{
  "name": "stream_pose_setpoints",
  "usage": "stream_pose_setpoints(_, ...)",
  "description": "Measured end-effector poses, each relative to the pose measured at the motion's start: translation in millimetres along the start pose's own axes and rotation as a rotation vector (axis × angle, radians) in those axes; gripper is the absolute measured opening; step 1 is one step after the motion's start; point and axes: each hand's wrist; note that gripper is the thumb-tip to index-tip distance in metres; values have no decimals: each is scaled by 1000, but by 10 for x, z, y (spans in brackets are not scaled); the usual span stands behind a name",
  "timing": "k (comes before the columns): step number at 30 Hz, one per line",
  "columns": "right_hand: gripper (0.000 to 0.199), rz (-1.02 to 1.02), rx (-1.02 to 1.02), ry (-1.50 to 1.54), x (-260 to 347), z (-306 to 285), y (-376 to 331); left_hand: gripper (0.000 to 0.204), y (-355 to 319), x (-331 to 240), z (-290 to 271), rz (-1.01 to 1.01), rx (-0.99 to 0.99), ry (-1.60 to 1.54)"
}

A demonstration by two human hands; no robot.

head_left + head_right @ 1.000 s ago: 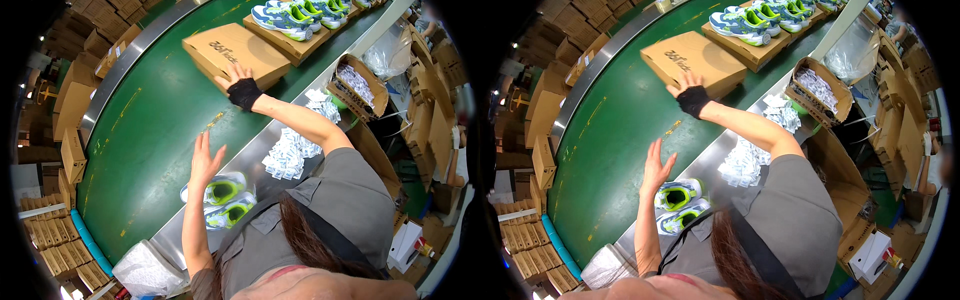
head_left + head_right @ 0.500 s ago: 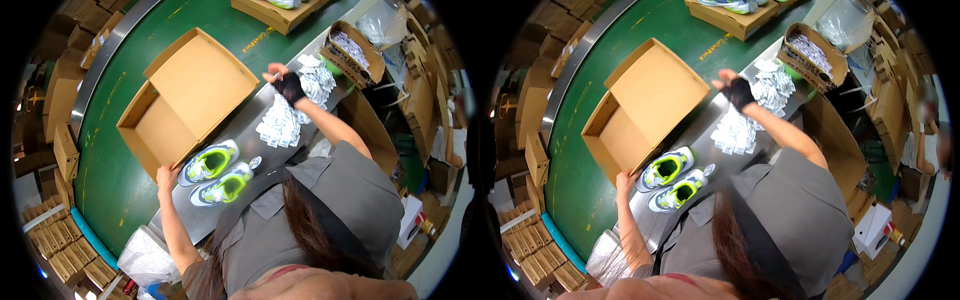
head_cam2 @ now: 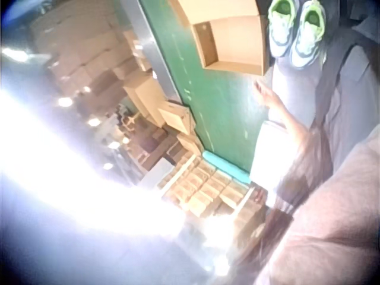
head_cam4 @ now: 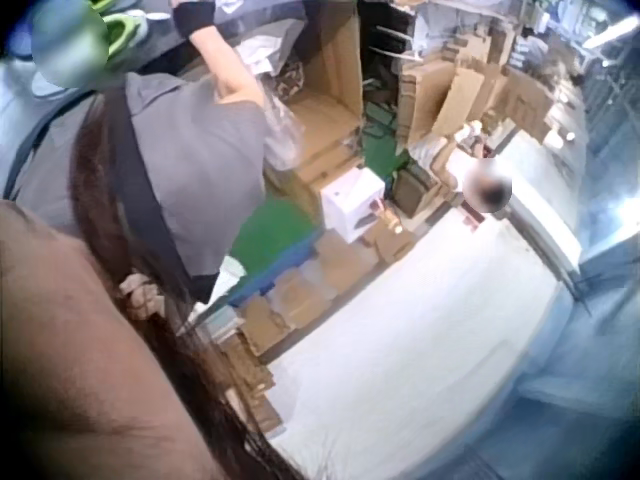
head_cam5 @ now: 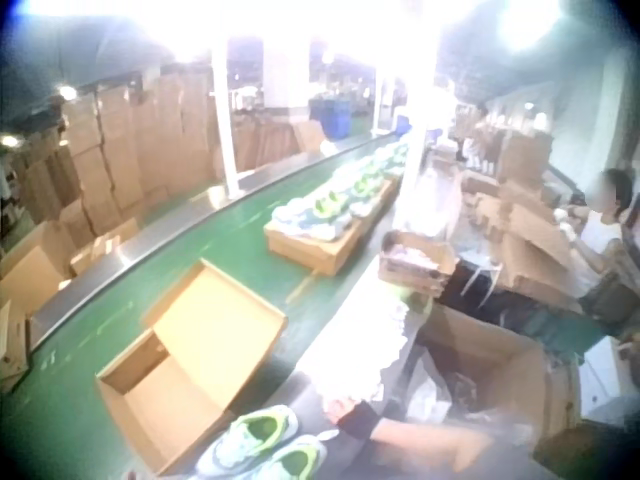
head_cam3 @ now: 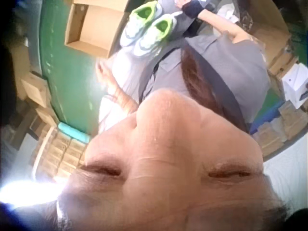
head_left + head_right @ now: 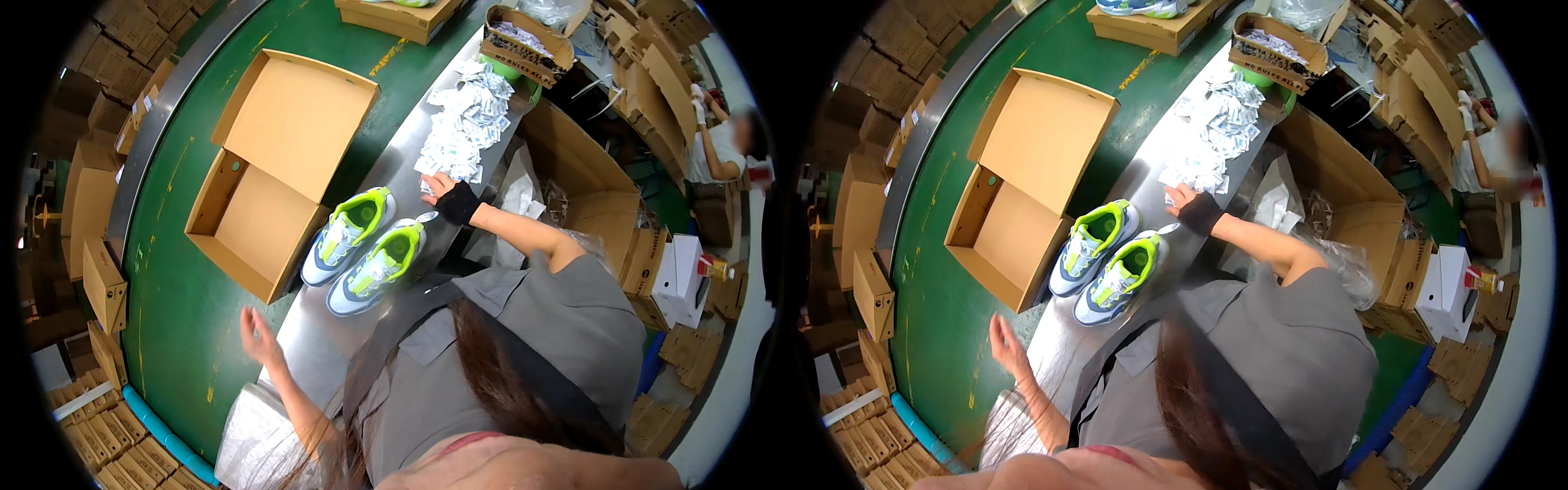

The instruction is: The person places a pair of children's sneakers into a cardboard shoebox, adds tissue paper, closes the box, and pushes it onto a conveyor belt. The person repeats this packing process for multiple pairs of shoes.

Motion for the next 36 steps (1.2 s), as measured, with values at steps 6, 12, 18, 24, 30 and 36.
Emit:
stream_pose_setpoints(6,25,-118,-416,99,405,-128,395,35,-886,1319,-978,-423,-332,-162)
stream_pose_setpoints(12,36,13,-171,789,1895,-191,1244,47,-2530,3621,-1480,-554,-236,619)
stream_pose_setpoints(18,40,-31,195,1024,2243,256,1980,78,-2646,3121,-1544,-908,87,617)
stream_pose_setpoints(24,28,128,120,997,2354,198,1958,40,-2514,2668,-1389,-977,-145,798)
stream_pose_setpoints(30,19,-87,-274,592,1430,-193,1585,33,-2782,3003,-1969,-950,-652,1015)
stream_pose_setpoints(36,35,113,15,284,-322,279,726,26,-1475,1695,-2625,-673,-1007,622)
Point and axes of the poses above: each hand's wrist, its own y-axis towards the middle knuckle, its own z-axis out of the palm, x = y × z, and after that the axes turned 10 degrees about y, right-handed
